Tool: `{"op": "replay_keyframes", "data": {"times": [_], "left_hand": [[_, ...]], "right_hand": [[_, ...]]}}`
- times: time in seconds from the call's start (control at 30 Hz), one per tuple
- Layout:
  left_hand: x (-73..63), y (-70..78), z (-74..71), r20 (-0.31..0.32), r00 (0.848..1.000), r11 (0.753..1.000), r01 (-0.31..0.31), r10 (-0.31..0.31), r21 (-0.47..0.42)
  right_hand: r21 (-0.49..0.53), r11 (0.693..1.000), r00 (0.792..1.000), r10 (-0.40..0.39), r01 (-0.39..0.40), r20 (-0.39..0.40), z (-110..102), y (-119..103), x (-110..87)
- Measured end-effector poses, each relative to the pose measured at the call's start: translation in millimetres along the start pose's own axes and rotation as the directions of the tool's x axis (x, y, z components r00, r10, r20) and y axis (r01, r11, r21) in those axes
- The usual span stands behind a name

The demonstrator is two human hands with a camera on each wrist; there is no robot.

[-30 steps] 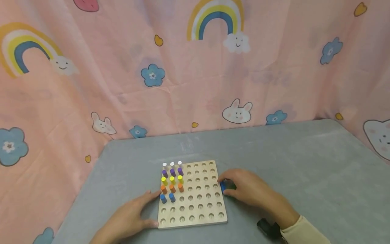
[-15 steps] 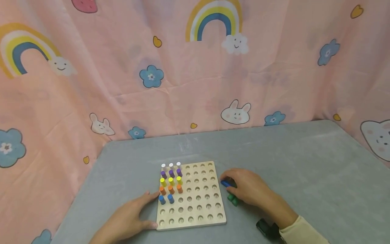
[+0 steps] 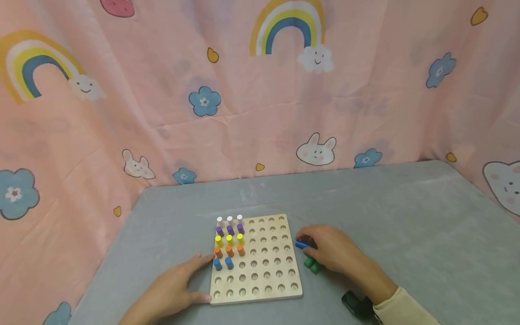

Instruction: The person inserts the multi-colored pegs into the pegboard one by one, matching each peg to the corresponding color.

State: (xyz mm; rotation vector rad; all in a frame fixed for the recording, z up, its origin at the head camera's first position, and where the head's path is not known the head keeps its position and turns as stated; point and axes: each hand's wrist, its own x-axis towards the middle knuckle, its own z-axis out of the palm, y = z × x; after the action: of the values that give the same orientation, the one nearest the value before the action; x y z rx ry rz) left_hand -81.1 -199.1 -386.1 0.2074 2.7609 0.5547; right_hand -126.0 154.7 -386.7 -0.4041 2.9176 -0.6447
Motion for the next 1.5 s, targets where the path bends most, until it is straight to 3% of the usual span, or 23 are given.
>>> {"op": "replay_keyframes", "data": {"times": [0.3,0.6,0.87,1.17,1.5], "left_hand": [[1.7,-0.8,-0.5,-0.007,1.0,1.0,-0.014,0.014,0.009],[1.4,0.1,0.0,-0.006,1.0,1.0,-0.005,0.005,0.009],[-0.1,-1.9,-0.9,0.0,1.0,1.0,-0.007,0.007,0.001],[0.6,-2.8,-1.3,-0.014,1.0,1.0,-0.012,0.012,0.026],[0.4,-2.9,0.6,-0.004,1.0,1.0,-0.029,0.029,0.01]], "right_hand": [[0.04,0.999,1.0,-0.015,0.016,-0.027,-2,4,0.5],[0.047,0.993,0.992,-0.1,0.104,-0.073,-3,9,-1.8],[0.088,0.989,0.99,-0.107,0.115,-0.091,-8,10,-3.8],[0.117,0.99,0.994,-0.063,0.073,-0.089,-8,10,-1.6],[0.128,0.984,0.987,-0.11,0.125,-0.116,-10,13,-2.4]]}}
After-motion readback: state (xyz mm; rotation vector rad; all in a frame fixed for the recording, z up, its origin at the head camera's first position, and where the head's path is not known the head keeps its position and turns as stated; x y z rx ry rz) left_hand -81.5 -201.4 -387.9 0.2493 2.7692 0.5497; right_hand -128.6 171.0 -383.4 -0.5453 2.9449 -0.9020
